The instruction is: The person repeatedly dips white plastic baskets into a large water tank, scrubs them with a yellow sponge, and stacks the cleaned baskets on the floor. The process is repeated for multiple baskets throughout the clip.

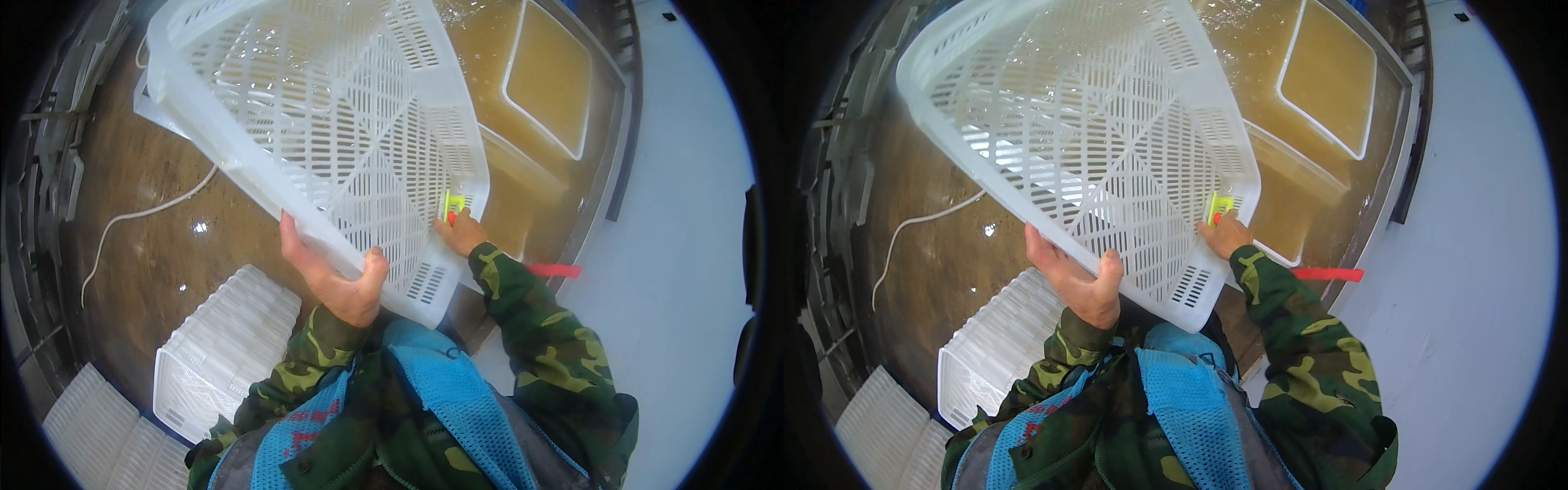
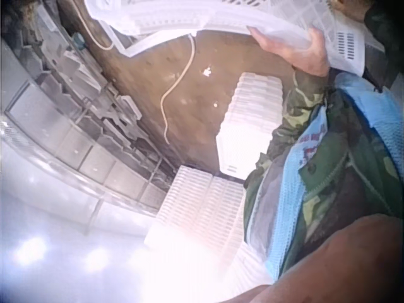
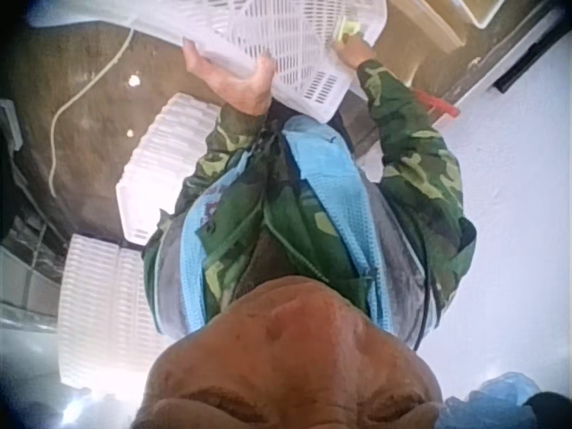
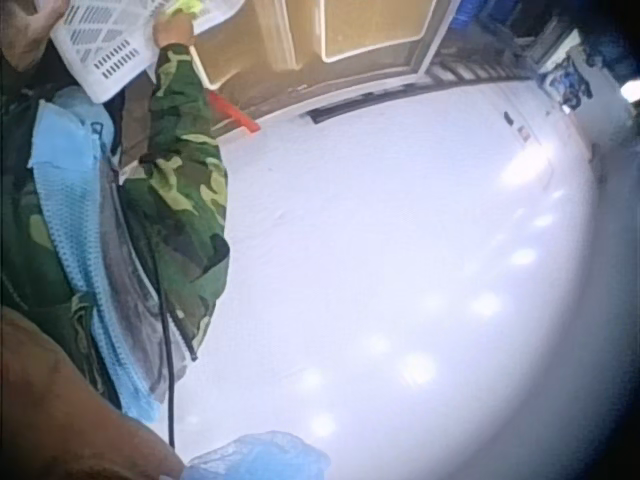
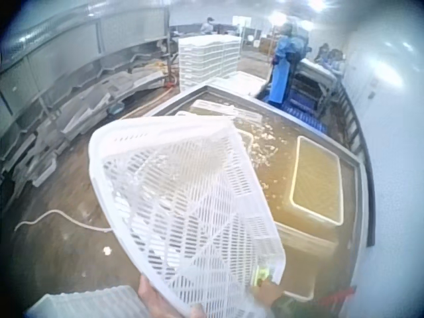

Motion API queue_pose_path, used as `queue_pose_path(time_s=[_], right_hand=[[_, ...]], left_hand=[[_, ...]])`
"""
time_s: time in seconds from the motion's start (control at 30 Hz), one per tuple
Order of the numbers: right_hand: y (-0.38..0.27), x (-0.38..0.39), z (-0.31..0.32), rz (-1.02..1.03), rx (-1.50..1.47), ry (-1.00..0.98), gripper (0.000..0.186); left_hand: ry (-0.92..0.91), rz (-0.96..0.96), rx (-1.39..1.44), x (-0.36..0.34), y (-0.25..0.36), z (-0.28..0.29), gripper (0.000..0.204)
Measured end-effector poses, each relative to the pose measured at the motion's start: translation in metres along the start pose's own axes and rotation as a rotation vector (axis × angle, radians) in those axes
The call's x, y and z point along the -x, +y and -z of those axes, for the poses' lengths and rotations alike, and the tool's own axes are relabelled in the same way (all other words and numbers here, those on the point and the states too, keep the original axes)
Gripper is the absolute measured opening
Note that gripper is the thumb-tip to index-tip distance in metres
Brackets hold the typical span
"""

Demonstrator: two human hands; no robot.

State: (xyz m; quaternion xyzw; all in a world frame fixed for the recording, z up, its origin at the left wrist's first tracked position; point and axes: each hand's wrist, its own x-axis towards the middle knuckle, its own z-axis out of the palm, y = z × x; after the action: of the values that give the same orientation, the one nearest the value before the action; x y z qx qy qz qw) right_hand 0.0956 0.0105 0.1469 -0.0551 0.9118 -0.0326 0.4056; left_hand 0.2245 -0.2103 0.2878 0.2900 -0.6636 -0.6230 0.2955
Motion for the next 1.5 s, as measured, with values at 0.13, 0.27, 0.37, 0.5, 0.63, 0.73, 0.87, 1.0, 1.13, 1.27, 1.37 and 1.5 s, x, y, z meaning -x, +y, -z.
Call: queue_pose_path(time_s=[0.13,0.27,0.37,0.5,0.63,0.73,0.87,1.0,1.13,1.27,1.37,1.5], right_hand=[[-0.005,-0.058,-0.003,-0.163,-0.058,0.217,0.096],[-0.001,-0.051,-0.001,-0.186,-0.234,0.194,0.092],[-0.002,-0.017,0.002,-0.171,-0.247,0.124,0.083],[0.015,-0.046,0.026,-0.118,-0.157,0.143,0.081],[-0.014,-0.044,0.009,-0.247,-0.162,0.405,0.080],[-0.017,-0.010,-0.004,-0.209,-0.173,0.348,0.080],[-0.005,-0.033,0.005,-0.206,-0.179,0.462,0.082],[0.022,-0.055,-0.011,-0.021,-0.364,0.290,0.077],[0.051,-0.008,0.034,0.301,-0.356,0.047,0.064],[0.048,0.016,0.078,0.257,0.100,0.320,0.077],[0.031,0.014,0.077,0.298,0.388,0.430,0.075],[0.022,-0.036,0.040,0.460,0.615,0.727,0.052]], left_hand=[[-0.074,0.012,0.073,-0.001,0.000,0.000,0.096],[-0.037,-0.014,0.085,0.013,0.004,0.004,0.094],[0.006,-0.035,0.082,0.008,0.018,0.005,0.093],[-0.084,0.004,0.085,0.011,0.016,0.014,0.093],[-0.066,-0.071,0.077,0.026,0.007,0.012,0.093],[-0.033,-0.061,0.108,0.033,0.026,0.013,0.095],[-0.060,-0.115,0.091,0.035,0.027,0.008,0.090],[-0.037,-0.155,0.089,0.046,0.023,0.003,0.095],[-0.018,-0.273,0.071,0.031,0.010,0.016,0.098],[0.008,-0.303,0.041,0.032,0.003,0.014,0.098],[-0.016,-0.291,0.036,0.026,0.005,0.013,0.098],[-0.029,-0.261,0.004,0.026,0.008,0.008,0.099]])
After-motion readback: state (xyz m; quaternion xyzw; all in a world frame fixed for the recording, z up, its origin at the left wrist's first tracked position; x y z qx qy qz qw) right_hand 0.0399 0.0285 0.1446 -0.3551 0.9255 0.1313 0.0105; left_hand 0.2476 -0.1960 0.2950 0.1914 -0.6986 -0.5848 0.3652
